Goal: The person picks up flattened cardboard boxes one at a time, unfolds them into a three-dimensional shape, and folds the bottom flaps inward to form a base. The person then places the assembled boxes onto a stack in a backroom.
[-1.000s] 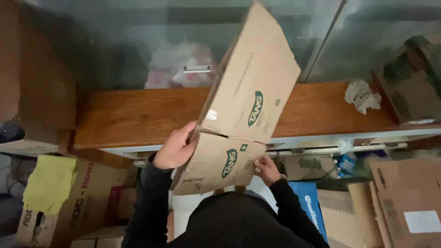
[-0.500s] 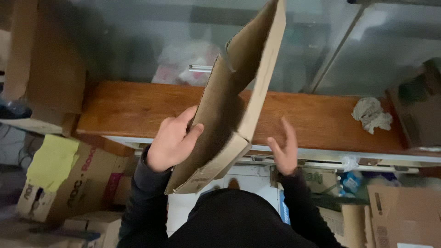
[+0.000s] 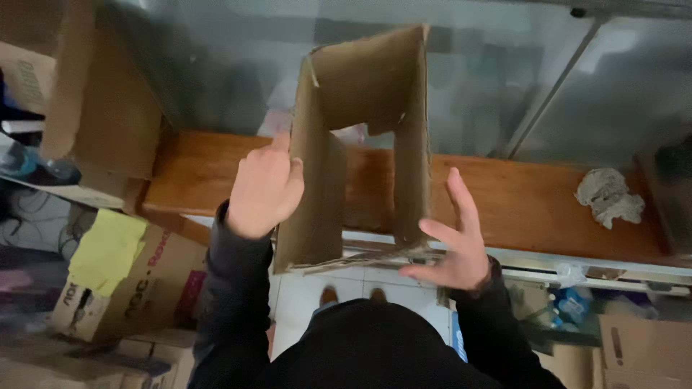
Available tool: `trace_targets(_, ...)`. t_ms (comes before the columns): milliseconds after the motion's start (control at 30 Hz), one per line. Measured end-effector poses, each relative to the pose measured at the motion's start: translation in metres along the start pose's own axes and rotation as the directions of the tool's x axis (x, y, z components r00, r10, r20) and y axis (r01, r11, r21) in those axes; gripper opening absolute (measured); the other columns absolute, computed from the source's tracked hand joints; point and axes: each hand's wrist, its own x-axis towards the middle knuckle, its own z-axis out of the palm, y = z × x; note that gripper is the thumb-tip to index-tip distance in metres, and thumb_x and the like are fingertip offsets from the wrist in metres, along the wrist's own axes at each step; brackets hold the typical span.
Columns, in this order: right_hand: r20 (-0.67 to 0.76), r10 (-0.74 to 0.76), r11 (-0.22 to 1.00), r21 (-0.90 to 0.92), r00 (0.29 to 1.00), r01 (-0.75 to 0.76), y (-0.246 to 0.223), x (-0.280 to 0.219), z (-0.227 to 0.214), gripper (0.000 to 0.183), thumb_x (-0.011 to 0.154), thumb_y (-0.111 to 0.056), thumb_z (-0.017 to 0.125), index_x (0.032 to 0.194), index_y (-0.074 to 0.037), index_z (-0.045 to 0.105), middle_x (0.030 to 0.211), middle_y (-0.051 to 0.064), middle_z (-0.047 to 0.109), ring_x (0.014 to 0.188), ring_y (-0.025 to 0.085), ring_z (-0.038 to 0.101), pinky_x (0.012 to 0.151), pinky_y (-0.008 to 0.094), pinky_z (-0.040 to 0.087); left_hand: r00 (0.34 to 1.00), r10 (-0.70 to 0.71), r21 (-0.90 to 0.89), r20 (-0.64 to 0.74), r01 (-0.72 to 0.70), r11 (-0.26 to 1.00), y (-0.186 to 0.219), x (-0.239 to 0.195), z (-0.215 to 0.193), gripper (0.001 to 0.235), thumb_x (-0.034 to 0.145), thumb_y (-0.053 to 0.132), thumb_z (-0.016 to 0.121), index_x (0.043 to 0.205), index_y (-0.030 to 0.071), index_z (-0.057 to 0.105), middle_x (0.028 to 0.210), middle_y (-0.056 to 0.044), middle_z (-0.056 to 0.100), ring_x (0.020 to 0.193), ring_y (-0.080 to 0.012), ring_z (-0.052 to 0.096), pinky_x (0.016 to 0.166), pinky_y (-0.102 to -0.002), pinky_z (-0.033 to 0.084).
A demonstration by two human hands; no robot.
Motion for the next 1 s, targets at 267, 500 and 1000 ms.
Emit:
trace_targets(267, 0.054, 0.084, 0.956, -0.286, 0.995, -0.066, -0.046, 0.045, 0.02, 0.064, 0.076, -0.036, 0.112, 0.114, -0.012, 0.067, 0.18, 0.041, 0.041, 0.155, 0.055, 0.062, 0.117, 0.059, 0.065, 0.999, -0.032, 0.174, 0.007, 0.03, 0.984, -0.053, 0.066, -0.003, 0.039, 0.113, 0.017, 0.055, 0.137, -0.012, 0.065, 0.104, -0.043, 0.077, 0.109, -0.0668, 0.08, 0.092, -0.075, 0.065)
trace_targets(500, 0.037, 0.162, 0.928, -0.346, 0.986, -0.139, -0.028, 0.03, 0.034, 0.04, 0.088, -0.031, 0.102, 0.107, -0.016, 0.07, 0.177, 0.031, 0.052, 0.135, 0.042, 0.079, 0.098, 0.043, 0.075, 0.993, -0.027, 0.252, 0.113, -0.002, 0.968, -0.058, 0.084, -0.007, 0.039, 0.113, 0.015, 0.057, 0.14, -0.011, 0.064, 0.112, -0.043, 0.076, 0.109, -0.0642, 0.081, 0.089, -0.069, 0.069)
trace_targets(1000, 0.2, 0.175, 0.942, 0.249, 0.964, -0.223, -0.058, 0.058, 0.042, 0.025, 0.103, -0.017, 0.083, 0.091, -0.007, 0.063, 0.158, 0.039, 0.071, 0.134, 0.061, 0.077, 0.107, 0.078, 0.063, 0.987, -0.057, 0.206, 0.149, 0.025, 0.978, -0.073, 0.107, 0.0, 0.051, 0.11, 0.021, 0.055, 0.145, -0.014, 0.068, 0.111, -0.043, 0.079, 0.108, -0.0635, 0.082, 0.086, -0.073, 0.068)
